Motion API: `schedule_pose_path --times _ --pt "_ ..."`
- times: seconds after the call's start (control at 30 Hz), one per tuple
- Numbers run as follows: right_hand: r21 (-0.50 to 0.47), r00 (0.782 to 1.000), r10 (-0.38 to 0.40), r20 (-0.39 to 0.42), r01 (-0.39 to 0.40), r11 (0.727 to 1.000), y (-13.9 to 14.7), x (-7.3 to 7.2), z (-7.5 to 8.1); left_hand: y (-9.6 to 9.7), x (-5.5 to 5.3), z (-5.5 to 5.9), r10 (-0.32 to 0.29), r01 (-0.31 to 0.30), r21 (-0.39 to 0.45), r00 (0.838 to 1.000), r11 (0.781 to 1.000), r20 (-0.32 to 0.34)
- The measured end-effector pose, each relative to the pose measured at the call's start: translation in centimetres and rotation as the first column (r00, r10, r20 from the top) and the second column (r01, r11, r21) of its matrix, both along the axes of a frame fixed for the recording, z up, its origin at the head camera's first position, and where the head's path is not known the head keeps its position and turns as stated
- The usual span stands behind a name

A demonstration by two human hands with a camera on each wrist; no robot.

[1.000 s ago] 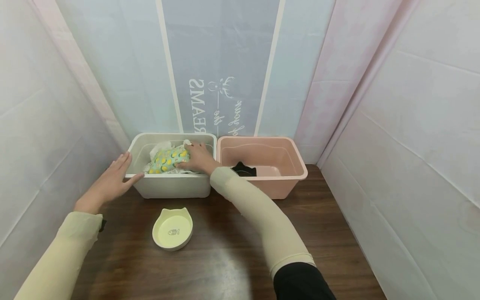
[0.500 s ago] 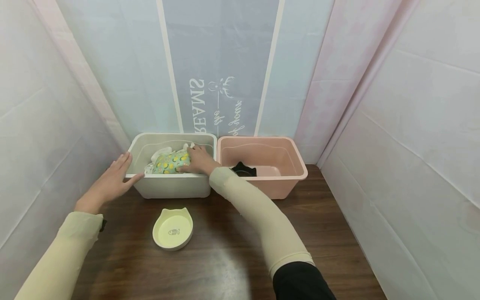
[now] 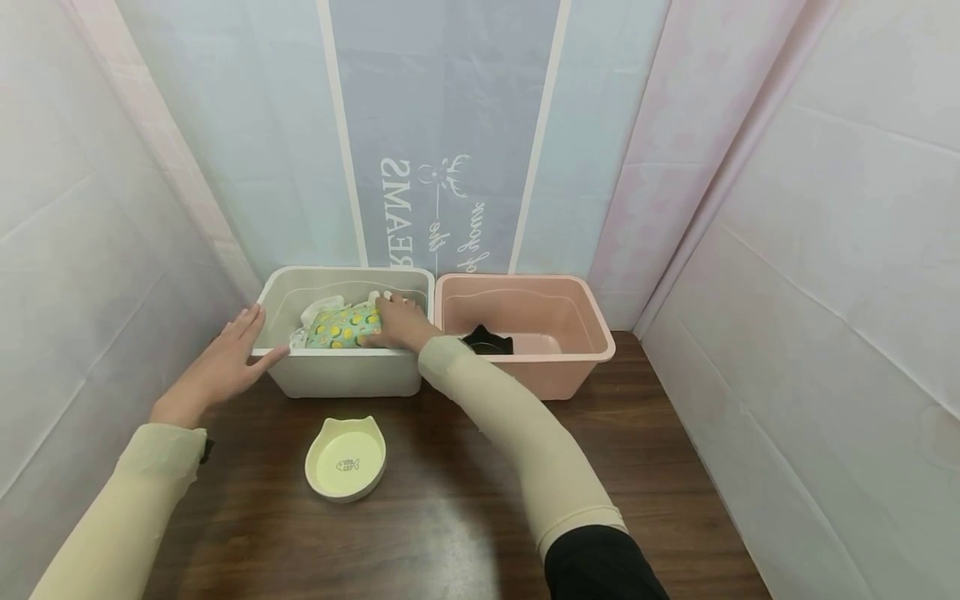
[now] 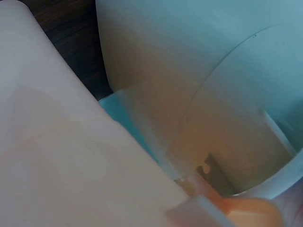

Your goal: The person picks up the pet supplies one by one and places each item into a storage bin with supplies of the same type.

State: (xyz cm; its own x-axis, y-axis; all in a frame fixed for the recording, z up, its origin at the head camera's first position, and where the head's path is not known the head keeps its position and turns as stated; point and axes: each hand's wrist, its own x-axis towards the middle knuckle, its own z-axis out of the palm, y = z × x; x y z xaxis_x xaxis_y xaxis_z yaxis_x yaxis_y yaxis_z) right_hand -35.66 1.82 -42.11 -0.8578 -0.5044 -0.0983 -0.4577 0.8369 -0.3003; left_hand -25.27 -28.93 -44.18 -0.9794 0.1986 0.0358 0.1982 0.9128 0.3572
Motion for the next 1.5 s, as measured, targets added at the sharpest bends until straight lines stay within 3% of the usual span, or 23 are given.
schedule_pose_path --times 0.47,0.7,1.13,1.5 --pt "0.038 0.999 0.028 -0.025 -0.027 0.999 0.1 0.4 0.4 0.0 0.1 0.0 0.001 -0.001 0.010 1.000 1.000 0.002" --pt "0.108 0.995 0.054 -0.089 -0.045 0.993 0.5 0.6 0.7 0.0 0.0 -0.1 0.005 -0.005 0.007 1.000 1.000 0.002" --pt "-0.004 0.996 0.082 -0.041 -0.082 0.997 2.6 0.9 1.3 0.0 0.1 0.0 0.013 -0.013 0.013 1.000 1.000 0.010" --pt "-0.087 0.991 0.112 -0.071 -0.118 0.989 4.4 1.3 1.8 0.1 0.0 0.2 0.012 -0.012 0.020 1.000 1.000 0.001"
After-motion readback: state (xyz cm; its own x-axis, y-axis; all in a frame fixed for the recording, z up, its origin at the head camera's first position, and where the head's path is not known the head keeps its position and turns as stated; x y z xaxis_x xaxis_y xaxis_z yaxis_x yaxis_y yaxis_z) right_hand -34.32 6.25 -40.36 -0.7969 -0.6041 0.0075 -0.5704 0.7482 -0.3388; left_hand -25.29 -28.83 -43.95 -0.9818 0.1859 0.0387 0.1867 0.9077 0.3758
